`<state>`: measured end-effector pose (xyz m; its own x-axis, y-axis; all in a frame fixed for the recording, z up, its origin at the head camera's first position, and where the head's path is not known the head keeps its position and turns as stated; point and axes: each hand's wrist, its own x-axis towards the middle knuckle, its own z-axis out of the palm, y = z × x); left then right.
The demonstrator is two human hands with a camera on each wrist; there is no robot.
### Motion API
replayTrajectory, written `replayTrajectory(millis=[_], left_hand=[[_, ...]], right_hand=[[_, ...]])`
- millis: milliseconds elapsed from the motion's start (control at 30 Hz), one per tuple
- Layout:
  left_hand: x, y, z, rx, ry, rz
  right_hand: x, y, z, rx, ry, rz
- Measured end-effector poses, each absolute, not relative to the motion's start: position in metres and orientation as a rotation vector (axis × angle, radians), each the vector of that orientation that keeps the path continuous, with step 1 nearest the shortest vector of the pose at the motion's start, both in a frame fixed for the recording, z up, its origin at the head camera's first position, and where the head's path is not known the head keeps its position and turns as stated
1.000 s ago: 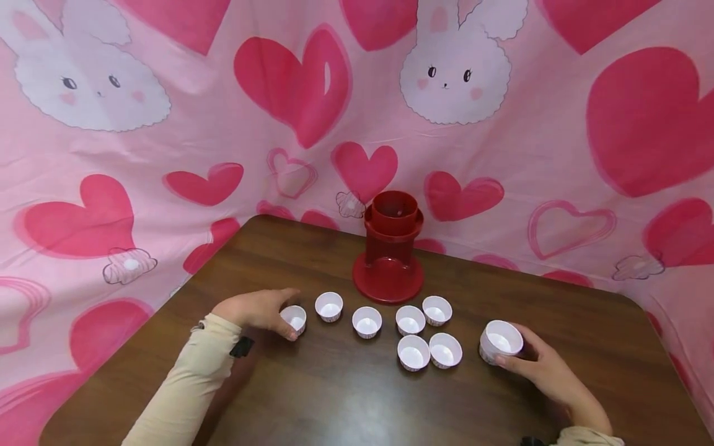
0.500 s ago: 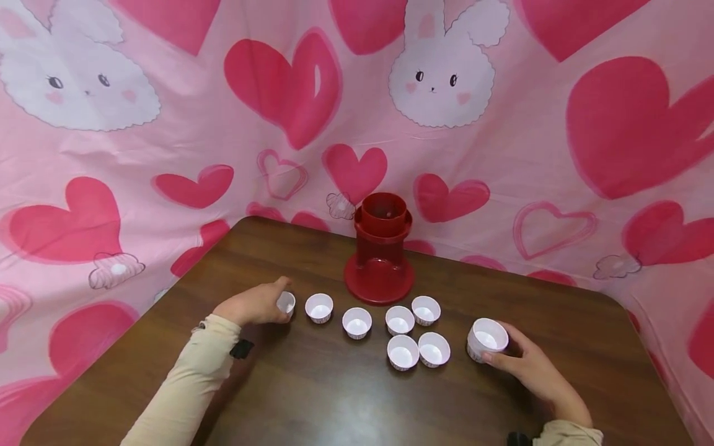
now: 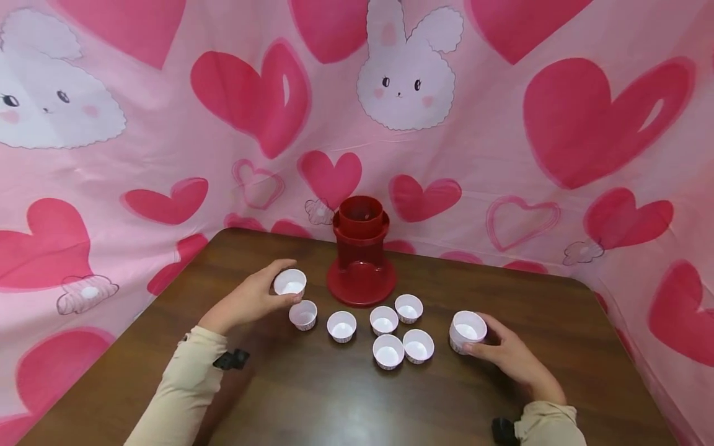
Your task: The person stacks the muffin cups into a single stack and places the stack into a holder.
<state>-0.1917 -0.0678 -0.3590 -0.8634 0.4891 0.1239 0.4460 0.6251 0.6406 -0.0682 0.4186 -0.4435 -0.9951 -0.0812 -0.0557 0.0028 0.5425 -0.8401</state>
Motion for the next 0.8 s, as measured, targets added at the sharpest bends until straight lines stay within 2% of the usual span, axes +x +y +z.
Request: replayTrajectory(millis=[367,800], left_hand=[[-0.184,-0.019,-0.353,0.901,2.687,1.346],[-0.172,0.09,-0.361,1.086,2.556,1.14]], right_hand=[[-0.076,0.412,-0.442,-0.102,2.676,-1.488],[-0.075,0.415,-0.445,-0.127,2.681,-1.534]])
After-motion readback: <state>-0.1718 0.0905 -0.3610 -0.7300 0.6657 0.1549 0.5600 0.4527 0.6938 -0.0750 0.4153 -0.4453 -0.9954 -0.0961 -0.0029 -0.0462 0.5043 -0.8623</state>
